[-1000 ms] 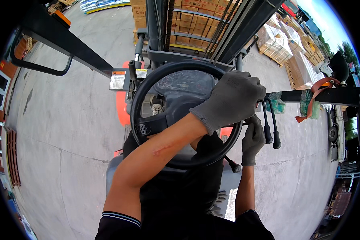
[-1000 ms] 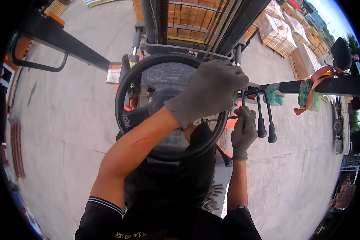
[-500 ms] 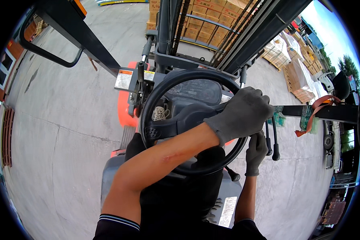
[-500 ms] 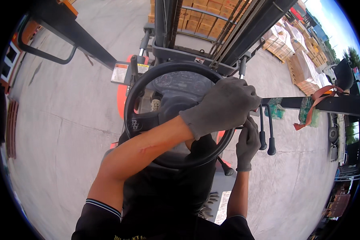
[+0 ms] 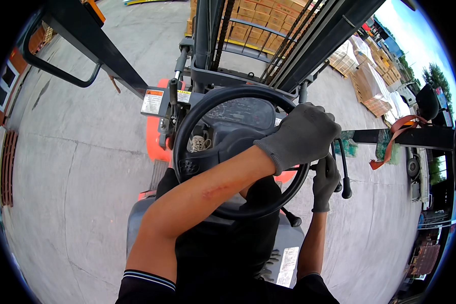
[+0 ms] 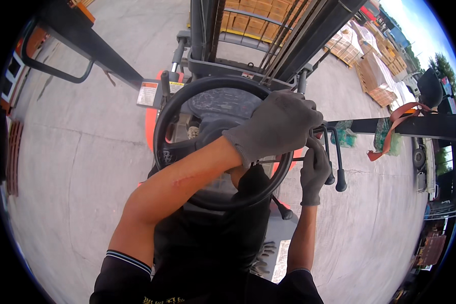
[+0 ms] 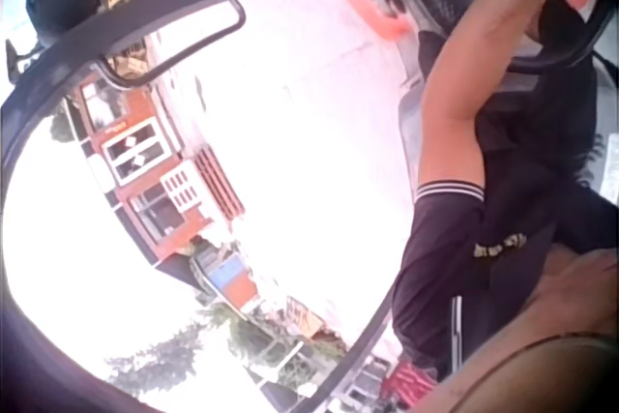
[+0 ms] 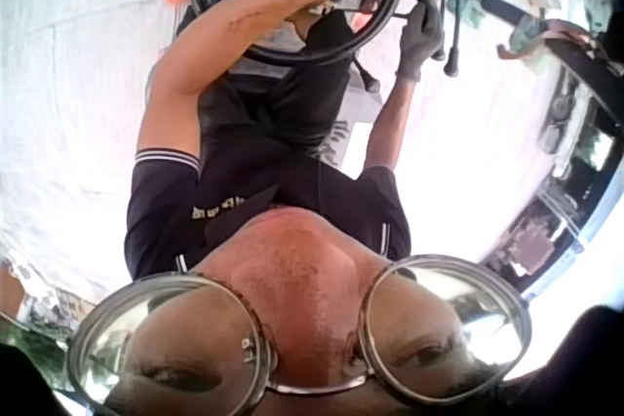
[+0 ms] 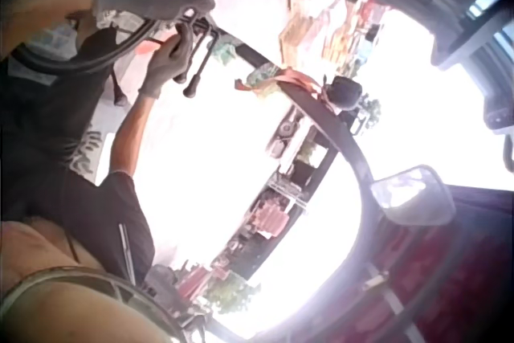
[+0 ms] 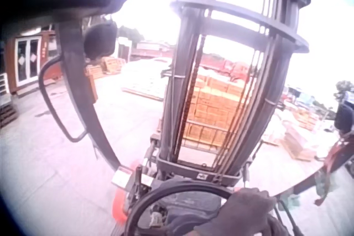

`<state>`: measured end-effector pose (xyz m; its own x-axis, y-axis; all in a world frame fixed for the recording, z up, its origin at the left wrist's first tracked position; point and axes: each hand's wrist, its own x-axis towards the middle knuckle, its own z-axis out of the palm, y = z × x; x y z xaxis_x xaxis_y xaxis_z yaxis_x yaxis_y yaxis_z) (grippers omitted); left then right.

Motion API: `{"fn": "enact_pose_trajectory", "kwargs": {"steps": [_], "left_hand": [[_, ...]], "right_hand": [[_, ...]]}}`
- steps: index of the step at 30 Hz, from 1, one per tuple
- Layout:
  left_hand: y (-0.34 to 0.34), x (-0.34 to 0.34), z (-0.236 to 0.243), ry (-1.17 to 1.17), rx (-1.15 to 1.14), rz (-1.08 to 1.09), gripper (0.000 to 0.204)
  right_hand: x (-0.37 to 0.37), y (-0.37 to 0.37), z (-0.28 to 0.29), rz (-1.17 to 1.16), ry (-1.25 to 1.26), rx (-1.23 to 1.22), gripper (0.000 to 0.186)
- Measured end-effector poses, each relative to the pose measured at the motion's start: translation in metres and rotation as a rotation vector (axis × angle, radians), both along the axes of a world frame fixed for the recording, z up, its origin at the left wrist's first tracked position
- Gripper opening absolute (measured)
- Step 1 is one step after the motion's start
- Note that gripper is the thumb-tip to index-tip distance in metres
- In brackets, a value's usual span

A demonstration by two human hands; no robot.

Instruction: The person drives a forklift in an outdoor yard, maneuvering around trucks and stacks of boxes while operating the steering wheel and control levers.

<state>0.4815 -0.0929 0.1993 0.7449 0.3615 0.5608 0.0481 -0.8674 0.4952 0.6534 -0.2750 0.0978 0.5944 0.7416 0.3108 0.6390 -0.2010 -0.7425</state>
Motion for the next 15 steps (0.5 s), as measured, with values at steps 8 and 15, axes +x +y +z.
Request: {"fn": "enact_pose_trajectory", "kwargs": {"steps": [8,15], "left_hand": [[0.05,-0.046,0.007,-0.103,-0.103,0.173,0.019],[0.055,-0.15,-0.01,-0.203,-0.028,0.411,0.032]], "right_hand": [[-0.008,-0.011,-0.012,0.041,-0.123,0.012,0.03],[-0.021,-0.01,-0.006,0.027,-0.244,0.009,0.032]]}}
